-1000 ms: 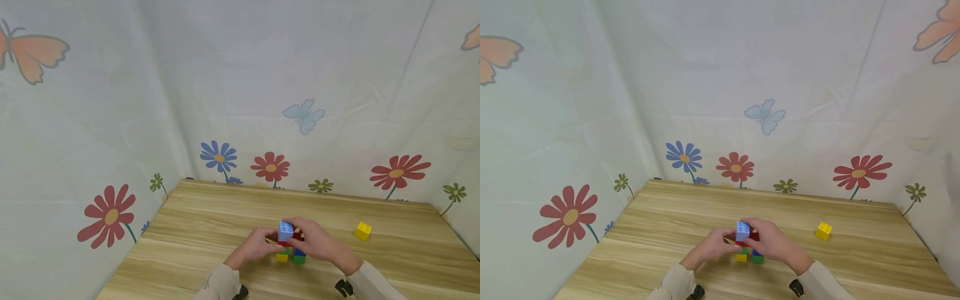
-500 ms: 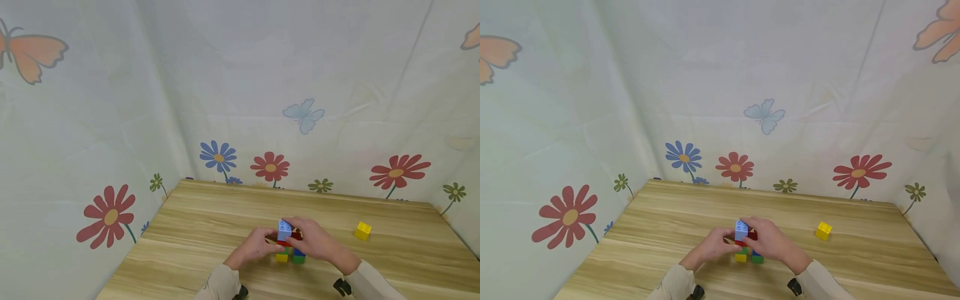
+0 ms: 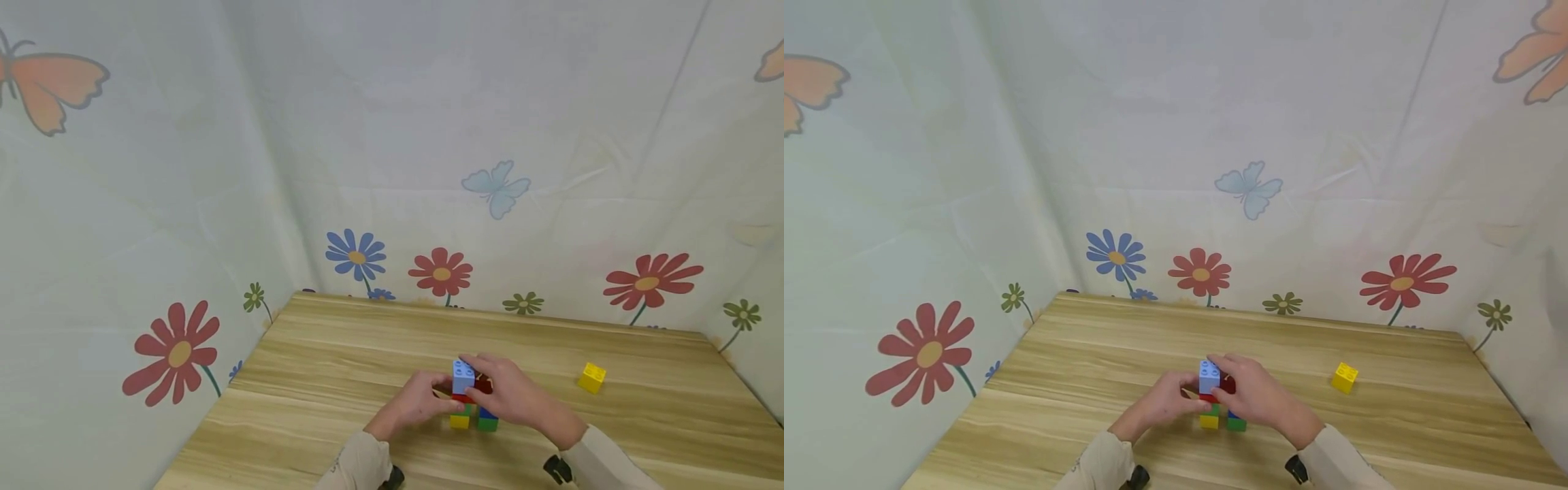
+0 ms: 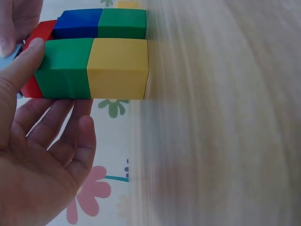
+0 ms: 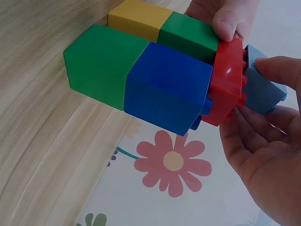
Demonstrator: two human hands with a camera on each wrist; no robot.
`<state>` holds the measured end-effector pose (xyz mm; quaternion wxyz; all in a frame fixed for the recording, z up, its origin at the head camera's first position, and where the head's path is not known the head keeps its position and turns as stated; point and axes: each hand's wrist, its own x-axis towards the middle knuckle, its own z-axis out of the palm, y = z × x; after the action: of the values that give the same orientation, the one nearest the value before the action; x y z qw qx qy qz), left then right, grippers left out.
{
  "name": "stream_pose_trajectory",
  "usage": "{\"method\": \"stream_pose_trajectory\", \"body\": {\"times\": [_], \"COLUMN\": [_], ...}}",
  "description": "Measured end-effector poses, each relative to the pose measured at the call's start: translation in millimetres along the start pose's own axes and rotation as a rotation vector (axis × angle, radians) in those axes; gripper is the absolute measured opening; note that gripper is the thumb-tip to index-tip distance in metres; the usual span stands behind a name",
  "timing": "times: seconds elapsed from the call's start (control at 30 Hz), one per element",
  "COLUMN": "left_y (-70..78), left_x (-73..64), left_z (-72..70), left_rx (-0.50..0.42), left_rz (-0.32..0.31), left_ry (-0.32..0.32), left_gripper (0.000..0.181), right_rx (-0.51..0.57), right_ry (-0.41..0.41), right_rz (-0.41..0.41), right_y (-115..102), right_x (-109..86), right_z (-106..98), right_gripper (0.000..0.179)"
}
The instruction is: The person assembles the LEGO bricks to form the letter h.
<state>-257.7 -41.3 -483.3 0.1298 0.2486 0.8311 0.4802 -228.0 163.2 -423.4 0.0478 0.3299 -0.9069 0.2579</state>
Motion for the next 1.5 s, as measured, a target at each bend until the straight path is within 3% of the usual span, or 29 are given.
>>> {"method": "stream_pose_trajectory", "body": {"times": [0.23,0.53,1.5], "left_y": [0.1,-0.5,-0.8], "left_x": [0.2,0.4,0.7], "left_z": [0.4,1.3,1.6], "left_rx": [0.007,-0.003,-0.001], "left_rz": [0.003,0.003,0.006], "left_ry": [0.001,0.005,0.004], "left_gripper": [0.031,0.029,0.029], "right_rx": [-0.032,-0.073,-0.095], "right_ry": [0.007,0.022,0.000], "right_rz": [-0.007,-0.076,-0.019], "right_y": [1.9,2.3,0.5], "right_x": [-1.9,-3.8,-5.0], "right_z": [0.8,2.9,3.6], "right_gripper": [0.053,0.054,0.051]}}
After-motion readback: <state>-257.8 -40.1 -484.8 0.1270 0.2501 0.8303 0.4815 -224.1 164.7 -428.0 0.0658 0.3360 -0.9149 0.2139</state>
